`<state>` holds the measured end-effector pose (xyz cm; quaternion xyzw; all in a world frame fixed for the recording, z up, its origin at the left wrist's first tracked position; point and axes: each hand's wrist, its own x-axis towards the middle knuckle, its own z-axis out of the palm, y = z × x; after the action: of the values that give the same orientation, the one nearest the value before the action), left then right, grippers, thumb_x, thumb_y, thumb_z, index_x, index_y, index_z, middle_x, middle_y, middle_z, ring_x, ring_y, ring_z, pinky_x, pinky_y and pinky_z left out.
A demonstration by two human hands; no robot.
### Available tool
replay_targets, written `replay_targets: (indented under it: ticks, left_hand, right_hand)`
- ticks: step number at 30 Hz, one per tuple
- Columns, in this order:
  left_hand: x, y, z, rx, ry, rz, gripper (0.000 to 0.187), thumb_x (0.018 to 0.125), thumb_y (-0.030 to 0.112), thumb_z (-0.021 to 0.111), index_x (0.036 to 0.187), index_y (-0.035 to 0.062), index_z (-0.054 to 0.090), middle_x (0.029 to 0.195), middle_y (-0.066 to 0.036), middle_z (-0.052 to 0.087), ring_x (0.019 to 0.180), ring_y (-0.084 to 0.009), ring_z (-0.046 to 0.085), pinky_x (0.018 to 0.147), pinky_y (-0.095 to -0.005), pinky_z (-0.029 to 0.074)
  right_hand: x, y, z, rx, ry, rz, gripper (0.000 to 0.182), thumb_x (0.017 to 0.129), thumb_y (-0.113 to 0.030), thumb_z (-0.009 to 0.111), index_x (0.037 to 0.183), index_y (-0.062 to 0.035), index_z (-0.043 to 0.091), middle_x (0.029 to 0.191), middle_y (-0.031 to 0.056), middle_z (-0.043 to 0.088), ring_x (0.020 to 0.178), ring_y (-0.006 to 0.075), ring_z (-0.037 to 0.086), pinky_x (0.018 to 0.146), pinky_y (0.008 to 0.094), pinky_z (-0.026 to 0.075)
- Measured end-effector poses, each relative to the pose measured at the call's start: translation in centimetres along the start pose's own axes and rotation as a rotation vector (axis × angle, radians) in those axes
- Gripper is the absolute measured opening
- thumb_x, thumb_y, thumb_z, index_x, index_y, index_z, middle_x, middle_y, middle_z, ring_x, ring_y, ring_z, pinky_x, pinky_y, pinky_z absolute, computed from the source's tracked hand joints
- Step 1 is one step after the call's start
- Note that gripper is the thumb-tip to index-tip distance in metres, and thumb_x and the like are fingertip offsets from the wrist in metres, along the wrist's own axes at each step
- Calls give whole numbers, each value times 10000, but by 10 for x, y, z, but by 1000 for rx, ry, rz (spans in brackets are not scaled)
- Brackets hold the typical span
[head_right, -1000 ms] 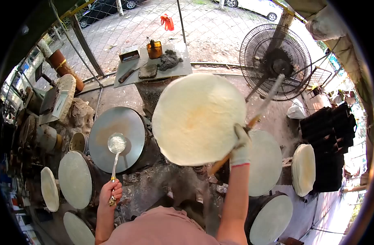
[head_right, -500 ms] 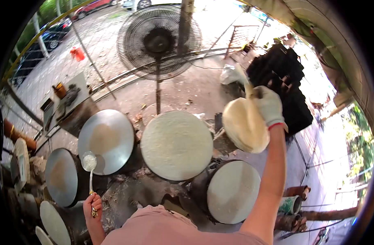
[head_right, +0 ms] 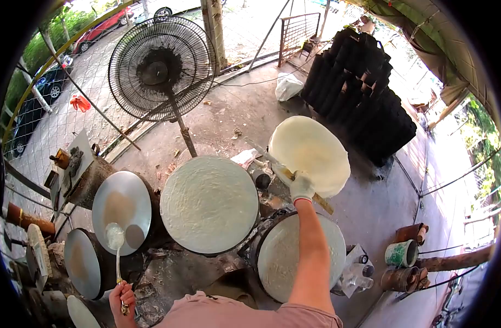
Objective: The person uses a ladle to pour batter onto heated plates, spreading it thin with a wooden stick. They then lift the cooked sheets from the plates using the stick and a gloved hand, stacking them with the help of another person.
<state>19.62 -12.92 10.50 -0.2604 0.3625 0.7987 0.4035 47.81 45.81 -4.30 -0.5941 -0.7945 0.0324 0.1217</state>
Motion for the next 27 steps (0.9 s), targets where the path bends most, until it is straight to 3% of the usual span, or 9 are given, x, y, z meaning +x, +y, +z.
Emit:
replay_targets:
  ticks: [5, 8, 12, 14, 16, 19, 21, 25, 27]
  left_hand:
    - [-8, -2, -25, 10, 7, -43, 109, 960, 114, 426, 965, 21, 482, 662, -1, 390, 438, -67, 380, 348, -208, 342]
    - [-21, -5, -48, -91, -46, -61, 166, 971, 150, 418, 1003, 9, 500, 662, -1, 390, 439, -68, 375, 354, -209, 340]
    - [-55, -10, -76, -216, -121, -48, 312, 992, 307, 414, 1013, 11, 508, 660, -2, 392, 439, -68, 365, 359, -208, 331]
    - [-70, -12, -103, -202, -152, -24, 370, 987, 387, 411, 995, 35, 521, 655, -3, 389, 434, -62, 353, 349, -205, 311]
    - [-87, -14, -142, -192, -118, 19, 364, 983, 403, 413, 968, 57, 525, 656, -5, 396, 432, -60, 350, 345, -200, 297]
    - [-110, -19, -208, 1, 15, 163, 368, 970, 435, 430, 950, 80, 522, 667, -7, 439, 419, -62, 343, 346, -198, 290]
    - [-137, -23, -238, 77, 161, 244, 377, 965, 456, 427, 939, 93, 528, 657, -3, 464, 411, -61, 361, 346, -200, 293]
    - [-180, -39, -303, 28, 331, 378, 327, 973, 427, 426, 931, 124, 540, 640, -2, 493, 395, -67, 376, 344, -202, 298]
    - [-196, -45, -325, -48, 527, 352, 254, 975, 355, 448, 902, 127, 533, 619, 1, 481, 383, -69, 371, 346, -210, 308]
  right_hand:
    - [-16, -10, -30, 55, -224, 69, 233, 819, -192, 503, 963, -121, 671, 943, 172, 661, 915, 339, 630, 813, 431, 483]
    - [-48, -58, -48, 95, -207, 28, 256, 815, -209, 522, 1016, -125, 657, 955, 179, 663, 915, 343, 631, 807, 436, 484]
    - [-163, -189, -62, 667, -255, -434, 354, 848, -376, 597, 995, -55, 612, 908, 183, 662, 856, 333, 644, 744, 401, 507]
    - [-252, -261, -47, 437, -565, -603, 413, 906, -408, 489, 1100, -51, 563, 955, 219, 644, 875, 367, 629, 751, 430, 492]
    - [-355, -320, -68, 768, -937, -769, 524, 914, -414, 461, 1359, -149, 381, 998, 265, 612, 912, 418, 599, 793, 458, 465]
    - [-489, -380, -121, 835, -1183, -970, 598, 847, -256, 575, 1384, -137, 339, 1104, 209, 583, 971, 370, 595, 820, 425, 478]
    - [-550, -402, -150, 555, -1314, -1119, 627, 833, -223, 596, 1391, -130, 326, 1114, 197, 568, 979, 362, 590, 823, 407, 485]
    - [-640, -401, -130, 633, -1517, -1368, 621, 823, -170, 601, 1387, -101, 349, 1042, 173, 582, 927, 316, 611, 819, 374, 492]
    - [-660, -408, -116, 676, -1935, -1285, 581, 838, -141, 583, 1378, -72, 380, 1023, 108, 590, 880, 211, 603, 805, 322, 492]
